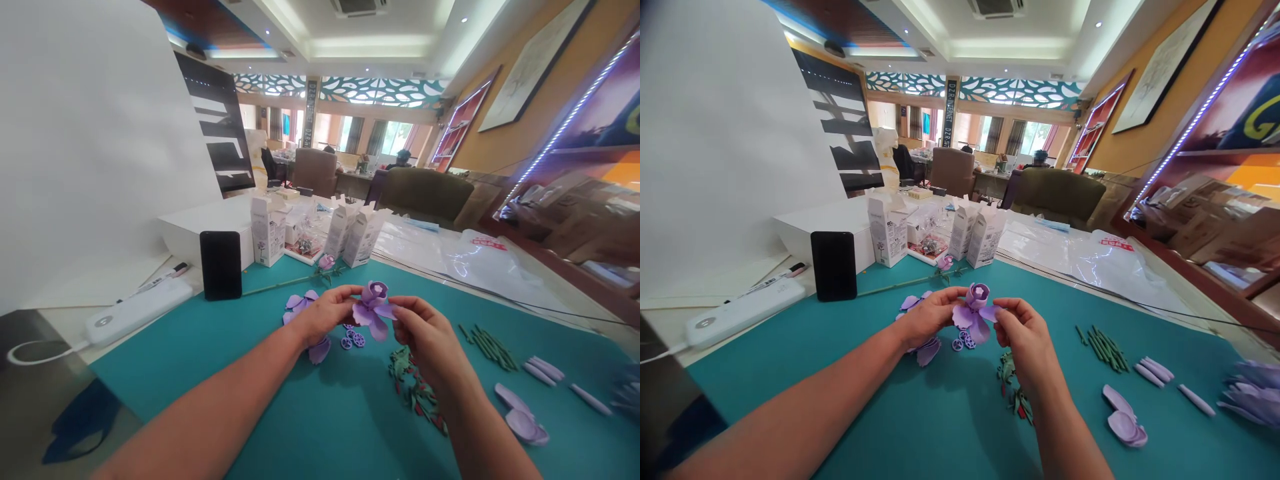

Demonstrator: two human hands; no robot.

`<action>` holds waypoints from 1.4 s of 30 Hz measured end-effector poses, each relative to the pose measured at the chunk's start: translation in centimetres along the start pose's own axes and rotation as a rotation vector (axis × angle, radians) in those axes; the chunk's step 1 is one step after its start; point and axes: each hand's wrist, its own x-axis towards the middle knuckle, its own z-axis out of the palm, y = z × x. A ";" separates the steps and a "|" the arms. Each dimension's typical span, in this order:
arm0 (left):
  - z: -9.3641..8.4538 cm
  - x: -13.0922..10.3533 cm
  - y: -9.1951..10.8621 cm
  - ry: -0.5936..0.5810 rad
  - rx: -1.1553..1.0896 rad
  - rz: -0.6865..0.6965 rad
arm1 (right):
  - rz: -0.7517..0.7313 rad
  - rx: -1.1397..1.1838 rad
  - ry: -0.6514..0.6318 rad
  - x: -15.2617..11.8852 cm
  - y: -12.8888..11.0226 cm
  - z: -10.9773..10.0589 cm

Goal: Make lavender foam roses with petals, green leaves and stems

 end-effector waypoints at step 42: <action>-2.7 0.9 1.3 0.051 -0.263 0.203 | -0.394 -0.711 -0.420 -1.4 5.0 4.0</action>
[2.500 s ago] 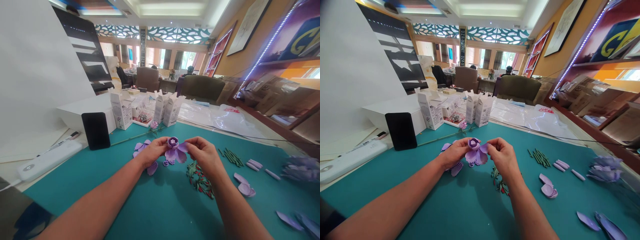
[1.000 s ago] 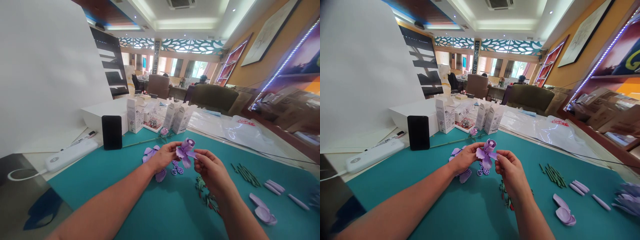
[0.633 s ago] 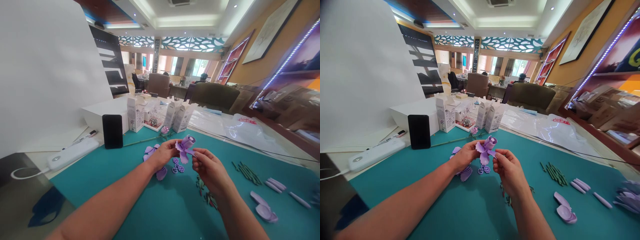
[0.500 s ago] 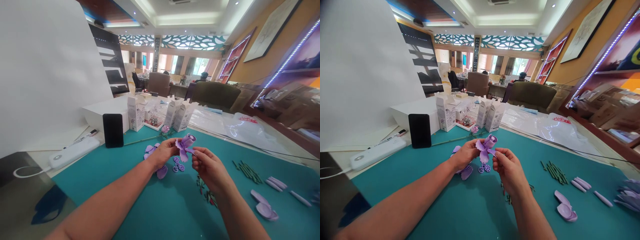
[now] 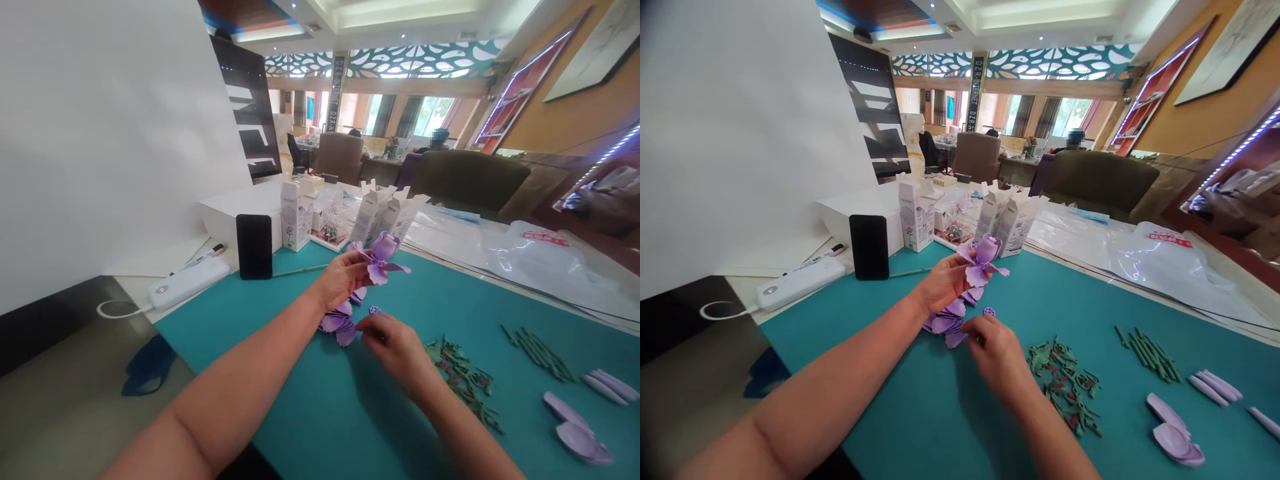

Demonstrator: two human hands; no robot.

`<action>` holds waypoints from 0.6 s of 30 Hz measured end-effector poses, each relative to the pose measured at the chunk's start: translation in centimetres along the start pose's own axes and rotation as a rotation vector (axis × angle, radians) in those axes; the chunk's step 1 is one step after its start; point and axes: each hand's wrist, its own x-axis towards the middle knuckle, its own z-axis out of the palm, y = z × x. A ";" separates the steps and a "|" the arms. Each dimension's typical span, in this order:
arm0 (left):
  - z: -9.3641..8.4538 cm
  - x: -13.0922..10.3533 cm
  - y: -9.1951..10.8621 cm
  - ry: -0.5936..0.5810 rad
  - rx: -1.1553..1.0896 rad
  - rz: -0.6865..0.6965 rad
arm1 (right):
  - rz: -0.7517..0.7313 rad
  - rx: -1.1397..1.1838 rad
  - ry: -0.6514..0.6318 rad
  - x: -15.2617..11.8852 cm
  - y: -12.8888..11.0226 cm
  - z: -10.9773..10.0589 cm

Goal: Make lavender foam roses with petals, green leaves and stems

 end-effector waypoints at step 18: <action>0.5 -0.9 0.7 -0.118 0.045 -0.086 | -0.021 -0.121 -0.044 -0.4 0.0 -1.1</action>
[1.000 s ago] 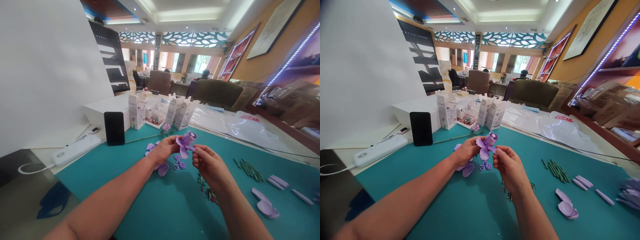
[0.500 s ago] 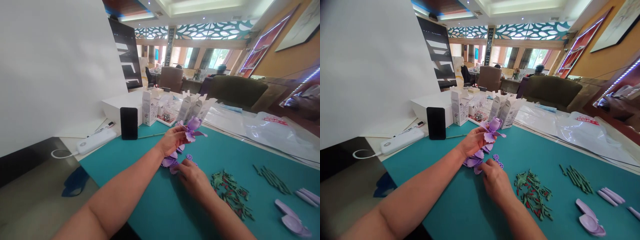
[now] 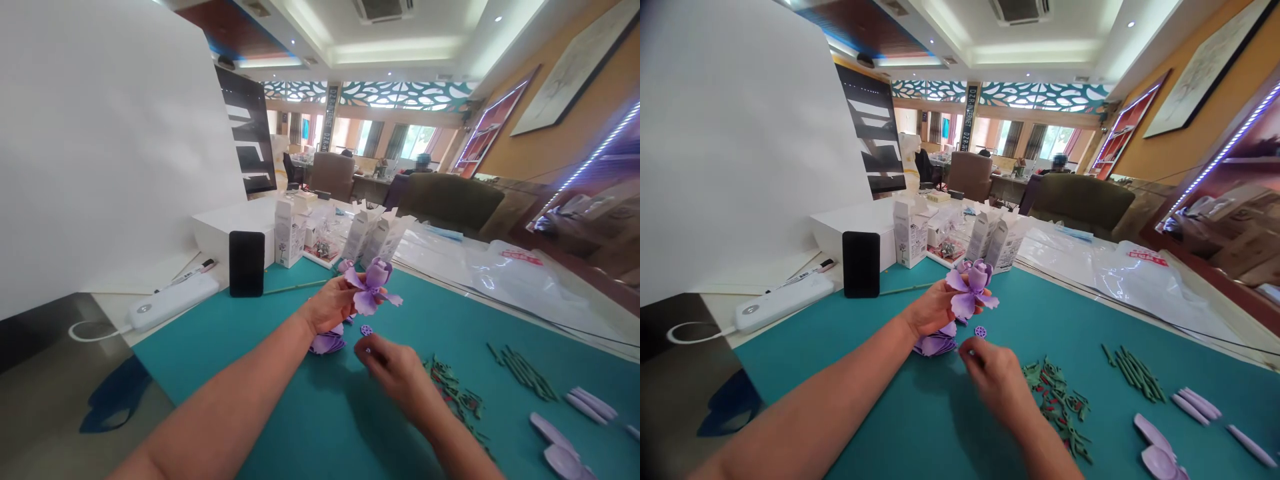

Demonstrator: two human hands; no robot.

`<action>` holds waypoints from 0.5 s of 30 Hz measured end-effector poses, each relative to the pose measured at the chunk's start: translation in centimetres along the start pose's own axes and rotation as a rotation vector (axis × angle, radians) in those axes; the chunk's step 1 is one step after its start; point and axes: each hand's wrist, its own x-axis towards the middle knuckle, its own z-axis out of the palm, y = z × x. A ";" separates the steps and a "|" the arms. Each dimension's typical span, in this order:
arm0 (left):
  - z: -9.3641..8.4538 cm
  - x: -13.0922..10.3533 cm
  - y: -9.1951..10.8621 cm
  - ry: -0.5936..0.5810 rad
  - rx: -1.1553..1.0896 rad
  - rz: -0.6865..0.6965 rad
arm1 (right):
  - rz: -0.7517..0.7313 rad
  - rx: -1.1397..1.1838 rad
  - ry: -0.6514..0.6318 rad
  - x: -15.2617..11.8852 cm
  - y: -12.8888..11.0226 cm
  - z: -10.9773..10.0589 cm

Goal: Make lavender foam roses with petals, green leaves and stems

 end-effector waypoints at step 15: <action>0.4 0.0 -0.7 -0.062 0.151 -0.105 | 0.344 0.627 0.314 -0.2 0.7 -7.5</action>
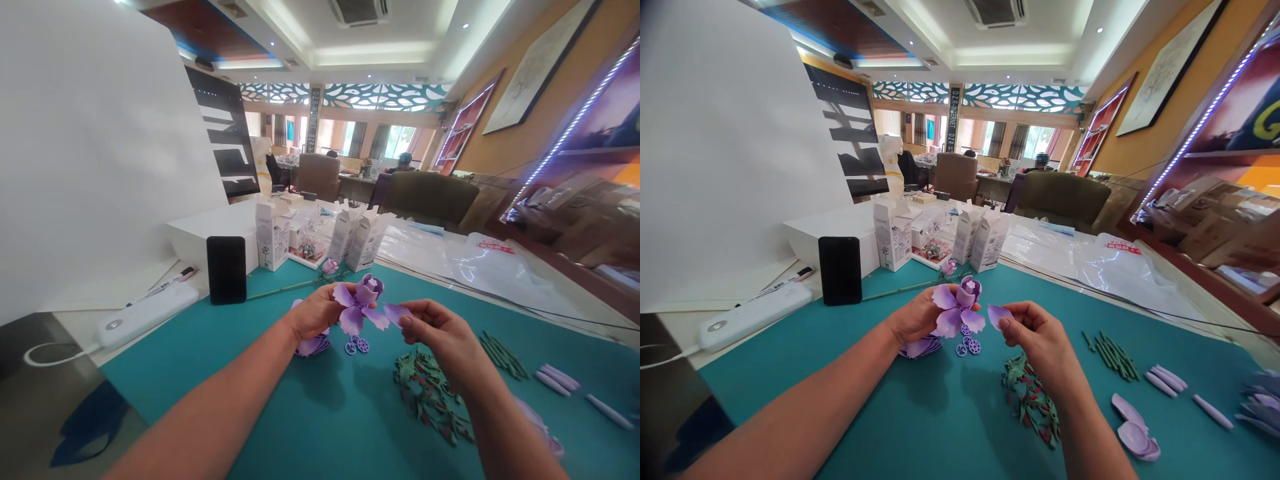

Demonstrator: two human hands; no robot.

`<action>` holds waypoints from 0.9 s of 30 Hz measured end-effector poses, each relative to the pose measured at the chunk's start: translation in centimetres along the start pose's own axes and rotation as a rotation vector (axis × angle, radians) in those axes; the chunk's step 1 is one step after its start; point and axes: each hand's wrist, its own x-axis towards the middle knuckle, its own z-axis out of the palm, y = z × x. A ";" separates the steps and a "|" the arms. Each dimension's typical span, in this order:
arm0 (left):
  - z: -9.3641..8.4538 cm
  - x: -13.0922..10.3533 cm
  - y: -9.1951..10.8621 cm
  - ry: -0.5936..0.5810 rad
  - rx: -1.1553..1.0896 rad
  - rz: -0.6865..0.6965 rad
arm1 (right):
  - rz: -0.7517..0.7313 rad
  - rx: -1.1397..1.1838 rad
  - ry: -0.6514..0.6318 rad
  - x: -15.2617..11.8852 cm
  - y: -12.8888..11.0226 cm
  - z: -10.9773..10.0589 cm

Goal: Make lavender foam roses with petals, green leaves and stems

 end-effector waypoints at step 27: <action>-0.1 -0.1 -0.7 -0.024 0.121 -0.013 | 0.070 0.206 0.019 -1.1 -0.9 1.4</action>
